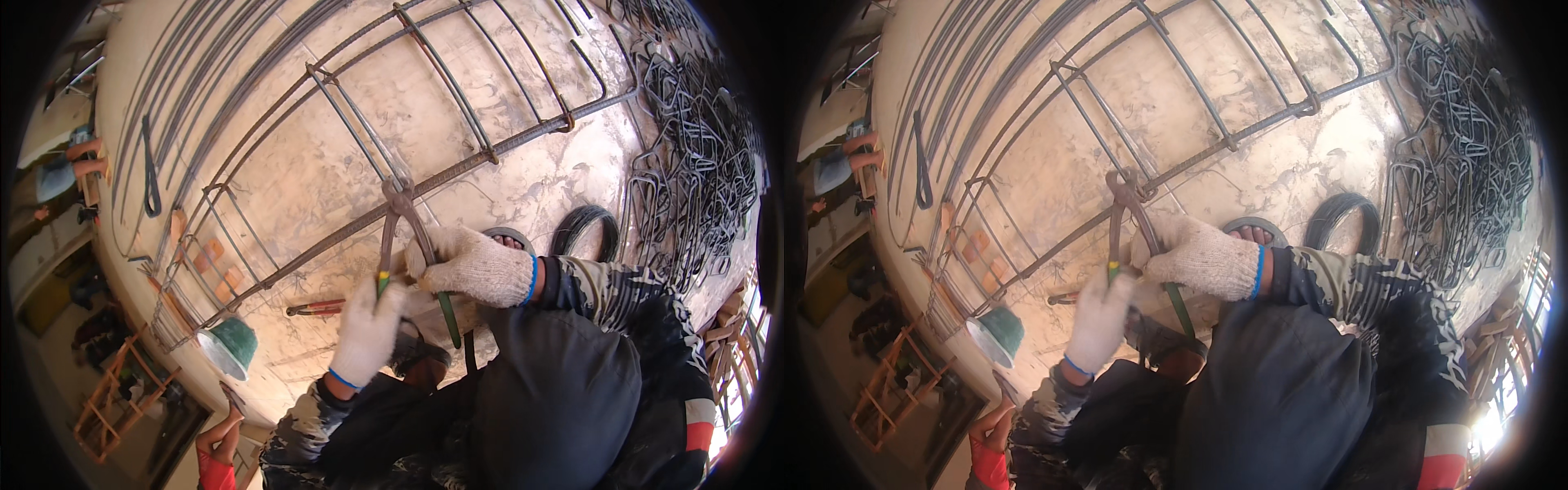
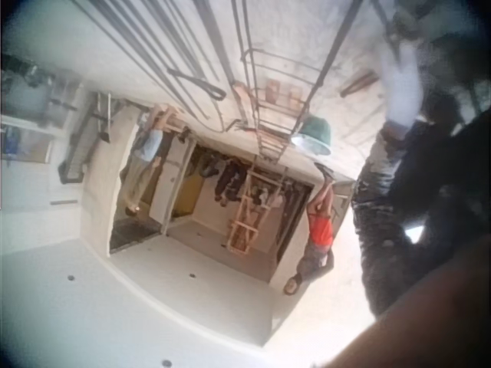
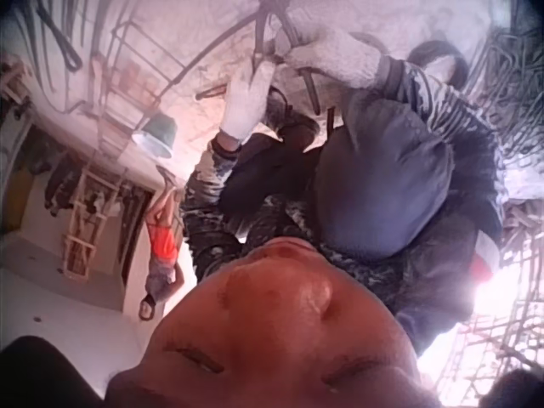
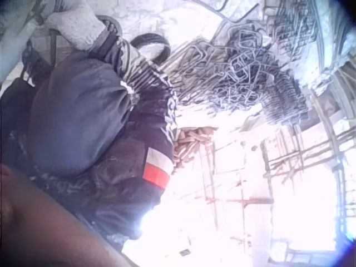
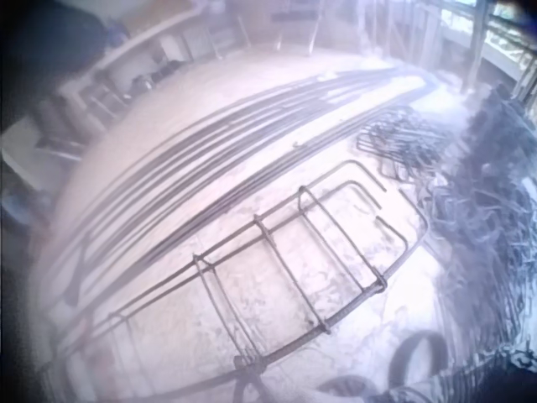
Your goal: The person sits on the floor and ties a rebar grid using wire and pliers. They repeatedly wrap wire around intersections and twist it to secure the bars together.
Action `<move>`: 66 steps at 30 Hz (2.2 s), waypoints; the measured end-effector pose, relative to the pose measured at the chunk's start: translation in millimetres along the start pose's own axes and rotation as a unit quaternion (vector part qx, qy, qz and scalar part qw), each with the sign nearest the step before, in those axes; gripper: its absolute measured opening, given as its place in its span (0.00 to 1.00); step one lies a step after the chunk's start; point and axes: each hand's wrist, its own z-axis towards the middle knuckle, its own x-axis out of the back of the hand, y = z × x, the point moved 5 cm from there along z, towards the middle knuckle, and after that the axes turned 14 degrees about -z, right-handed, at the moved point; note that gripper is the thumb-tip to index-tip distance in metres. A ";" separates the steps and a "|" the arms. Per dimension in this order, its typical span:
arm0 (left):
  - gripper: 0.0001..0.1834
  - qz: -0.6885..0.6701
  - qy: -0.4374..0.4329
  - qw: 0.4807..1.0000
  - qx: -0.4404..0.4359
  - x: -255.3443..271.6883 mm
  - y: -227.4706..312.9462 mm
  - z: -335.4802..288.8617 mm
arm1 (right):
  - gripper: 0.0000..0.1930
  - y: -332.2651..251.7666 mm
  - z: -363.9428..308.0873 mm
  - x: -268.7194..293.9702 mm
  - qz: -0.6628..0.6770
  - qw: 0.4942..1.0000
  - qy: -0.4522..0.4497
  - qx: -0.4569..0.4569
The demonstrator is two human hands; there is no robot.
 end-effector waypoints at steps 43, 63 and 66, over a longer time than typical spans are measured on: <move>0.47 0.498 -0.010 0.828 -0.258 65.0 41.0 2.4 | 0.25 30.3 80.4 -98.4 0.410 0.898 -0.159 0.008; 0.12 0.099 -0.238 0.963 0.077 95.5 29.1 36.9 | 0.31 -52.9 26.0 -65.1 -0.629 0.772 0.056 0.075; 0.12 -0.083 -0.274 0.951 0.121 96.5 5.7 41.0 | 0.37 -97.1 33.9 -85.9 -0.642 0.632 0.238 0.362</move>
